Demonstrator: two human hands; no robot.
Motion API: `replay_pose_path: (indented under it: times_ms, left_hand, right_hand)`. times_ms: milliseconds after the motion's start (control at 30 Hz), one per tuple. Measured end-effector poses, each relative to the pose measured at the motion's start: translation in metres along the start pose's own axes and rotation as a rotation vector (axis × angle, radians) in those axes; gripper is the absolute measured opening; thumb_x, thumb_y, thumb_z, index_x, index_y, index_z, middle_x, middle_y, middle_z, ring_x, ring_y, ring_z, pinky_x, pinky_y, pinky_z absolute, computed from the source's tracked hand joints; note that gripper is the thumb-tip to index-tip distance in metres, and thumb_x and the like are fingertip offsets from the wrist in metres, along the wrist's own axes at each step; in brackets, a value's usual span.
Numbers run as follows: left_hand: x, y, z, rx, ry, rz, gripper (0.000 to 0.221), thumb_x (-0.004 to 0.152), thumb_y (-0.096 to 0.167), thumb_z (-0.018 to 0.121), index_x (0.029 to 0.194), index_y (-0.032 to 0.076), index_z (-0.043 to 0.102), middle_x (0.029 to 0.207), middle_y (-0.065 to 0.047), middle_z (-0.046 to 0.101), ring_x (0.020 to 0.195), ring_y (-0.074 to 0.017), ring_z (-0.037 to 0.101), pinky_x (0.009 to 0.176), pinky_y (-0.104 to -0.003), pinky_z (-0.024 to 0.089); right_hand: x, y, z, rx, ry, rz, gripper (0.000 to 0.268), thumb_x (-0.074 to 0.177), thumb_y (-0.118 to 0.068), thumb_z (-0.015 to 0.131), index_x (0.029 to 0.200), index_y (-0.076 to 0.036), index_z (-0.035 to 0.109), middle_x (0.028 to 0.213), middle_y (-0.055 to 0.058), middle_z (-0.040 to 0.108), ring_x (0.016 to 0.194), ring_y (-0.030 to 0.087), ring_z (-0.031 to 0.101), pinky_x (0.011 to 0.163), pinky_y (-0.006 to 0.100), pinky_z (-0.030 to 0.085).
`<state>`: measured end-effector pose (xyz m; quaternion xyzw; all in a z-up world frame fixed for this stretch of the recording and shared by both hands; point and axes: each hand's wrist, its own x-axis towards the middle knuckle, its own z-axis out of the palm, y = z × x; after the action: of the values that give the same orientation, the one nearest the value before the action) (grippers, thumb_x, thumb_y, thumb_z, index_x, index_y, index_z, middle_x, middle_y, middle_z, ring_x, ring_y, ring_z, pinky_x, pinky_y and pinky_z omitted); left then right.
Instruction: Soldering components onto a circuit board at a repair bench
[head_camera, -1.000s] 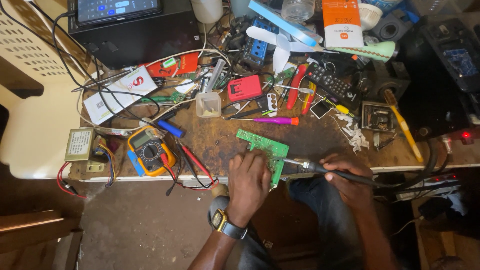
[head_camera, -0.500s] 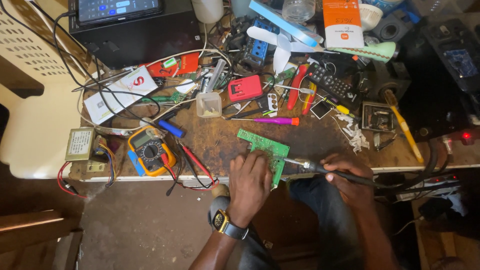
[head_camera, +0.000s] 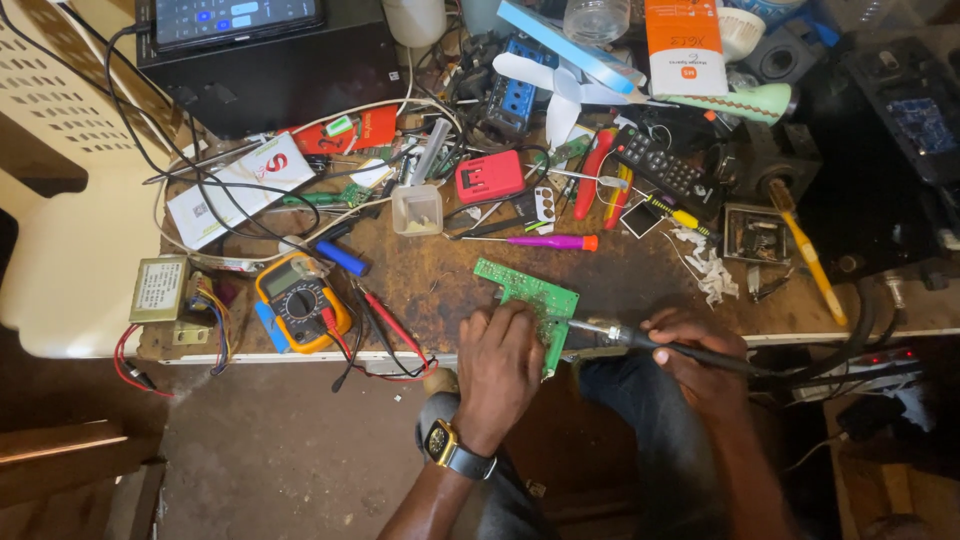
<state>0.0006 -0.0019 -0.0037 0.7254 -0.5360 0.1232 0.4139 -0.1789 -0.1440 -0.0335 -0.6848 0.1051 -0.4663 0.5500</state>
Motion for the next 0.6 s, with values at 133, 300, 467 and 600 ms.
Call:
replay_pose_path:
  times_ms: [133,300,467,600]
  left_hand:
    - [0.0,0.0,0.0,-0.014,0.009,-0.009,0.007,0.077,0.012,0.051,0.078,0.011,0.057,0.087,-0.004,0.056,0.066,-0.0217,0.046,0.056,-0.031,0.033]
    - [0.001,0.0,-0.001,-0.004,0.008,-0.004,0.007,0.077,0.015,0.049,0.077,0.012,0.056,0.085,-0.003,0.056,0.065,-0.0216,0.045,0.055,-0.031,0.033]
    - [0.001,0.002,-0.002,-0.004,-0.004,-0.01,0.008,0.078,0.014,0.049,0.076,0.012,0.057,0.087,-0.003,0.056,0.066,-0.0208,0.045,0.055,-0.03,0.033]
    - [0.001,0.003,-0.004,-0.006,-0.021,-0.017,0.008,0.078,0.013,0.05,0.076,0.012,0.058,0.087,-0.002,0.057,0.066,-0.0186,0.045,0.056,-0.029,0.032]
  right_hand:
    - [-0.001,0.003,-0.002,-0.025,0.003,0.015,0.014,0.066,0.005,0.063,0.077,0.01,0.058,0.075,0.019,0.057,0.085,0.033,0.06,0.074,0.039,0.048]
    - [-0.004,0.008,-0.003,-0.014,0.021,0.009,0.013,0.068,0.005,0.062,0.079,0.01,0.058,0.077,0.02,0.057,0.086,0.034,0.06,0.074,0.04,0.048]
    - [-0.007,0.011,-0.006,-0.019,0.025,0.024,0.014,0.066,0.006,0.063,0.078,0.011,0.058,0.078,0.022,0.058,0.085,0.035,0.06,0.072,0.04,0.049]
    - [-0.01,0.014,-0.01,-0.013,0.05,0.087,0.013,0.066,0.005,0.063,0.077,0.011,0.058,0.079,0.023,0.059,0.083,0.032,0.061,0.068,0.036,0.051]
